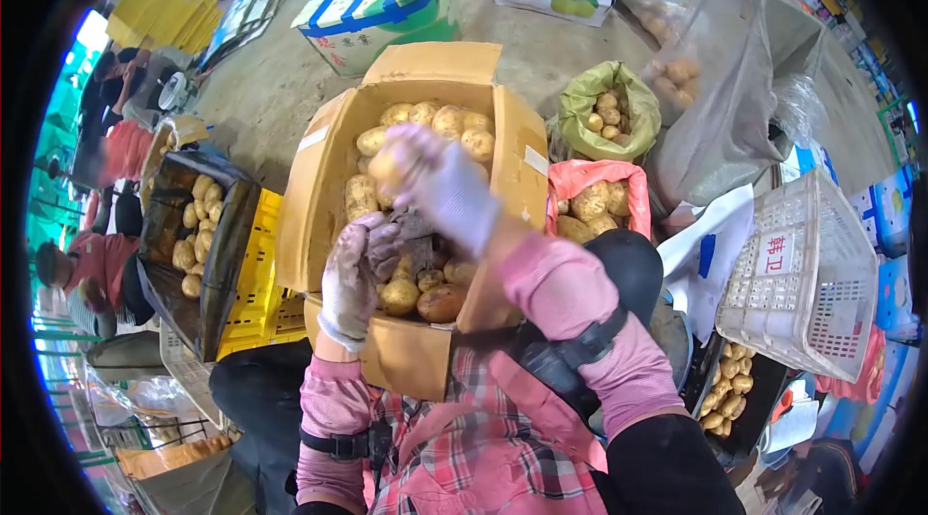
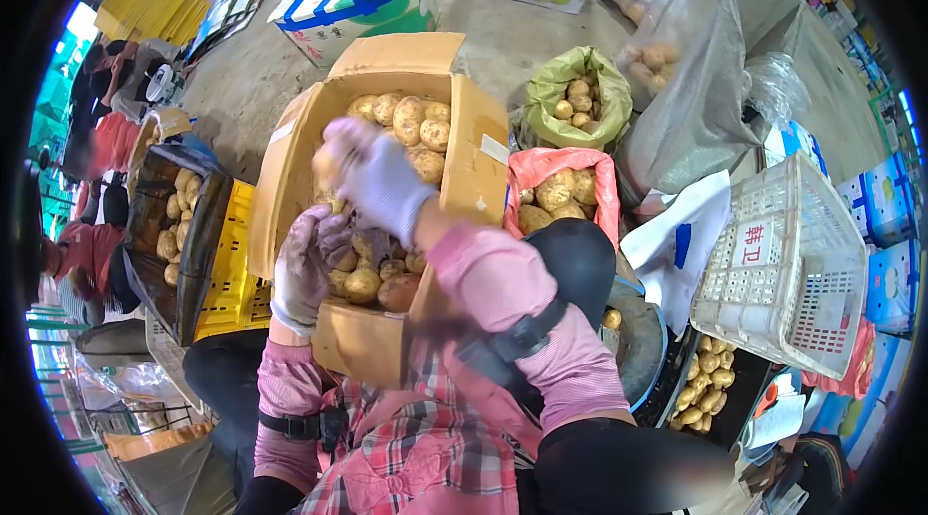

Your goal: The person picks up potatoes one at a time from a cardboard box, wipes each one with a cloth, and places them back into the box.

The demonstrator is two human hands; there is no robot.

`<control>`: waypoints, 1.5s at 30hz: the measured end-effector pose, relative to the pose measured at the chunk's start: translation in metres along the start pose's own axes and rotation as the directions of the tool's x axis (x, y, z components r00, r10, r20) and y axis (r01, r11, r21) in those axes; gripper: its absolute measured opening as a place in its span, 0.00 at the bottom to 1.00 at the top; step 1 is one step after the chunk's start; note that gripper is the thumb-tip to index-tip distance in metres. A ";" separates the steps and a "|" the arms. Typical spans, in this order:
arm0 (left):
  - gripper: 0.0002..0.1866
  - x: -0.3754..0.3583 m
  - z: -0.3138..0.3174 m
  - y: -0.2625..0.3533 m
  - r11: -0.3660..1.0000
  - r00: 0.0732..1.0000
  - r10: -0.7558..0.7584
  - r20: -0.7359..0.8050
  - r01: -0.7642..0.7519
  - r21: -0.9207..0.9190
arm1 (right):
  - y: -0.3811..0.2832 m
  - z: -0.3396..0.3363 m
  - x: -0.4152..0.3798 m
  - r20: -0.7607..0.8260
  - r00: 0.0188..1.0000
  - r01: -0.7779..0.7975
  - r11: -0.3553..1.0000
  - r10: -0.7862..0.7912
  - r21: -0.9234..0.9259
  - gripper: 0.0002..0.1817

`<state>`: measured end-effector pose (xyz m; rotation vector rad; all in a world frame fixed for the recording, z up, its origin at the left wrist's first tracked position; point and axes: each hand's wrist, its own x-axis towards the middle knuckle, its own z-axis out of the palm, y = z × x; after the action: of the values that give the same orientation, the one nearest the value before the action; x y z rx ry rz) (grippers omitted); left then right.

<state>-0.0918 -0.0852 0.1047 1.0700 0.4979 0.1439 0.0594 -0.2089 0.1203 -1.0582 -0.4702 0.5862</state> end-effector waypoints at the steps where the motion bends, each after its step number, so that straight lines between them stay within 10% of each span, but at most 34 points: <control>1: 0.22 0.000 -0.005 0.000 1.000 1.000 0.020 0.000 -0.020 0.011 | -0.026 -0.014 0.001 -0.097 0.995 0.006 0.997 -0.014 -0.080 0.15; 5: 0.22 0.004 -0.048 -0.008 0.988 0.987 0.141 -0.083 -0.135 0.074 | -0.058 -0.135 0.040 -0.448 0.776 0.288 0.881 -0.444 -0.375 0.12; 8: 0.19 0.013 -0.085 -0.004 0.953 0.962 0.194 -0.191 -0.138 0.271 | -0.063 -0.249 0.068 -0.453 0.555 -0.296 0.344 -0.697 -0.891 0.27; 10: 0.17 0.030 -0.110 -0.008 0.835 0.960 0.194 -0.203 -0.053 0.547 | -0.082 -0.227 0.057 -0.656 0.601 -0.313 0.621 -0.456 -0.719 0.24; 13: 0.19 0.054 -0.124 -0.008 0.470 0.995 0.073 -0.074 0.031 0.882 | -0.068 -0.175 0.054 -0.364 0.741 0.104 0.631 -0.565 -0.769 0.21; 16: 0.23 0.074 -0.113 -0.008 0.010 0.987 -0.154 -0.040 0.042 0.999 | -0.068 -0.082 0.032 -0.206 0.926 -0.027 0.486 -0.317 -0.874 0.15; 20: 0.24 0.098 -0.087 -0.024 -0.418 0.912 -0.381 -0.153 -0.023 0.908 | -0.040 -0.043 0.034 0.152 0.922 0.237 0.210 -0.356 -0.948 0.22; 28: 0.27 0.108 -0.076 -0.027 -0.444 0.829 -0.521 -0.205 -0.058 0.894 | -0.032 -0.036 0.041 0.103 0.988 0.134 0.302 -0.118 -0.944 0.22; 30: 0.24 0.104 -0.077 -0.005 -0.292 0.803 -0.530 -0.274 0.131 0.947 | -0.022 -0.038 0.042 0.123 0.992 0.119 0.413 -0.017 -0.903 0.23; 32: 0.18 0.099 -0.111 0.000 0.109 0.763 -0.469 0.444 -0.449 0.887 | -0.001 -0.040 0.043 0.172 0.979 0.083 0.570 0.104 -0.818 0.25; 33: 0.17 0.063 -0.055 0.037 0.427 0.877 -0.478 0.051 0.181 0.886 | 0.005 -0.035 0.040 0.195 0.974 0.085 0.604 0.118 -0.792 0.25; 36: 0.15 0.044 -0.032 0.033 0.823 0.982 0.019 0.190 -0.123 0.555 | 0.012 -0.009 0.028 0.209 0.938 -0.087 0.774 0.276 -0.627 0.24; 38: 0.16 0.046 -0.021 0.035 0.917 0.976 0.028 0.217 -0.112 0.383 | 0.000 0.003 0.026 0.205 0.831 -0.432 0.833 0.517 -0.346 0.24; 39: 0.16 0.049 -0.018 0.035 0.951 0.972 0.038 0.233 -0.107 0.291 | -0.001 0.004 0.029 0.188 0.898 -0.316 0.879 0.399 -0.357 0.23; 42: 0.19 0.065 -0.036 0.007 0.381 0.954 -0.227 0.196 -0.098 0.919 | -0.017 -0.004 0.032 0.079 0.967 -0.227 0.963 0.240 -0.146 0.26; 45: 0.24 0.071 -0.053 -0.060 0.139 0.769 -0.474 0.429 -0.416 0.899 | -0.039 -0.007 0.026 0.024 0.975 -0.221 0.975 0.220 0.039 0.24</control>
<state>-0.0612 -0.0464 0.0098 2.3813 -0.1785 -0.7843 0.0913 -0.2107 0.1546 -1.0734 -0.3581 0.8005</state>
